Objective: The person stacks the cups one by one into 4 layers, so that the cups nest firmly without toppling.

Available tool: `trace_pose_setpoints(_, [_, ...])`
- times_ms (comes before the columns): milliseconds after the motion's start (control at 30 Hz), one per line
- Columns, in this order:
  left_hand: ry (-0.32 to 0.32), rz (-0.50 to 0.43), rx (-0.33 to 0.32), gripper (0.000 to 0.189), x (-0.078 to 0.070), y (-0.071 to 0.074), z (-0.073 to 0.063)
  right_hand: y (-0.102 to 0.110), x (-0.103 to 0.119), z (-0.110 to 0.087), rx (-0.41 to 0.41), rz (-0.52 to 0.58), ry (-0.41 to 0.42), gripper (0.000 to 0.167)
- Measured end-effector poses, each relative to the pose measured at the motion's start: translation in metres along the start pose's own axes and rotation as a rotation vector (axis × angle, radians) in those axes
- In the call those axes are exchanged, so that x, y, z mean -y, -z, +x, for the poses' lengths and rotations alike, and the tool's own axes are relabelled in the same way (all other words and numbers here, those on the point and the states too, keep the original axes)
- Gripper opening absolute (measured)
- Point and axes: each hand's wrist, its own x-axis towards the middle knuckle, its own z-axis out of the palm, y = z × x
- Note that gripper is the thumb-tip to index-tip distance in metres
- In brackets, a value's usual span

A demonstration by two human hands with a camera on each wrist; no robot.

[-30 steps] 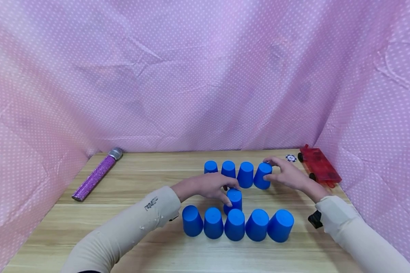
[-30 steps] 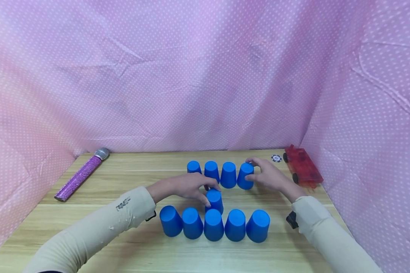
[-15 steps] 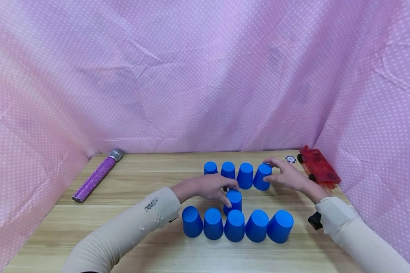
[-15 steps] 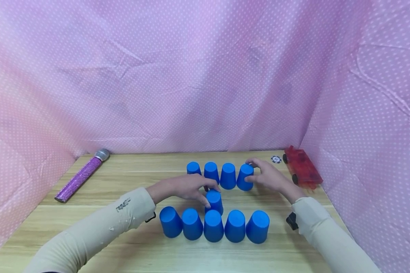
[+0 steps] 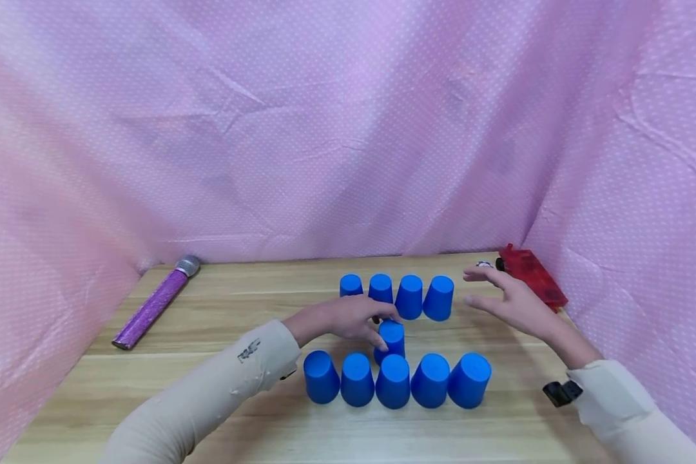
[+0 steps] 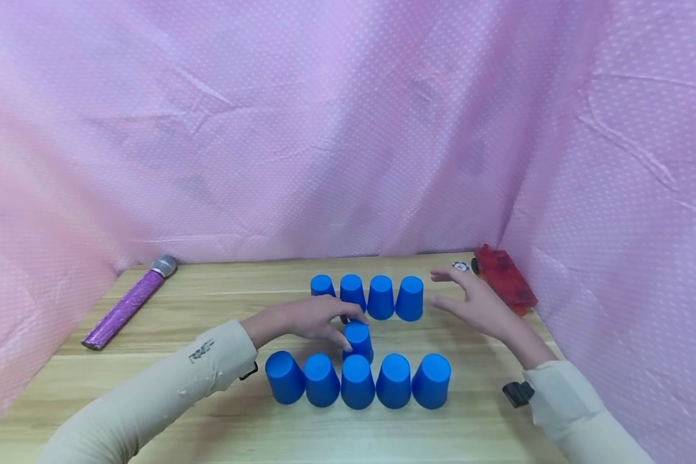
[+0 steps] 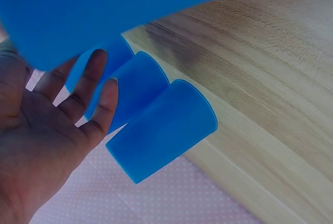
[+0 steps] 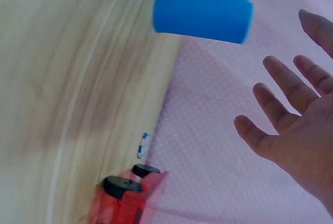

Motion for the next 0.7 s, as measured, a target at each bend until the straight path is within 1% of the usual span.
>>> trace_pose_setpoints(67, [-0.004,0.002,-0.006,0.054,0.001,-0.001,-0.001,0.001,0.004,-0.011,-0.003,0.015,0.019,0.05])
trace_pose_setpoints(167, [-0.005,-0.006,-0.015,0.054,0.001,-0.001,-0.001,0.001,0.007,-0.03,0.017,0.011,0.043,0.045])
trace_pose_setpoints(300, [-0.006,-0.014,-0.023,0.054,0.001,-0.002,-0.002,-0.003,0.009,-0.053,0.071,-0.039,0.084,0.044])
trace_pose_setpoints(400, [-0.014,-0.011,-0.026,0.054,0.0,-0.002,-0.003,-0.007,0.011,-0.068,0.127,-0.055,0.105,0.047])
trace_pose_setpoints(533, [-0.021,0.0,-0.032,0.055,0.0,-0.002,-0.004,-0.015,0.012,-0.079,0.184,-0.08,0.12,0.053])
trace_pose_setpoints(700, [-0.013,-0.009,-0.034,0.054,0.001,-0.004,-0.004,-0.023,0.011,-0.085,0.191,-0.122,0.136,0.057])
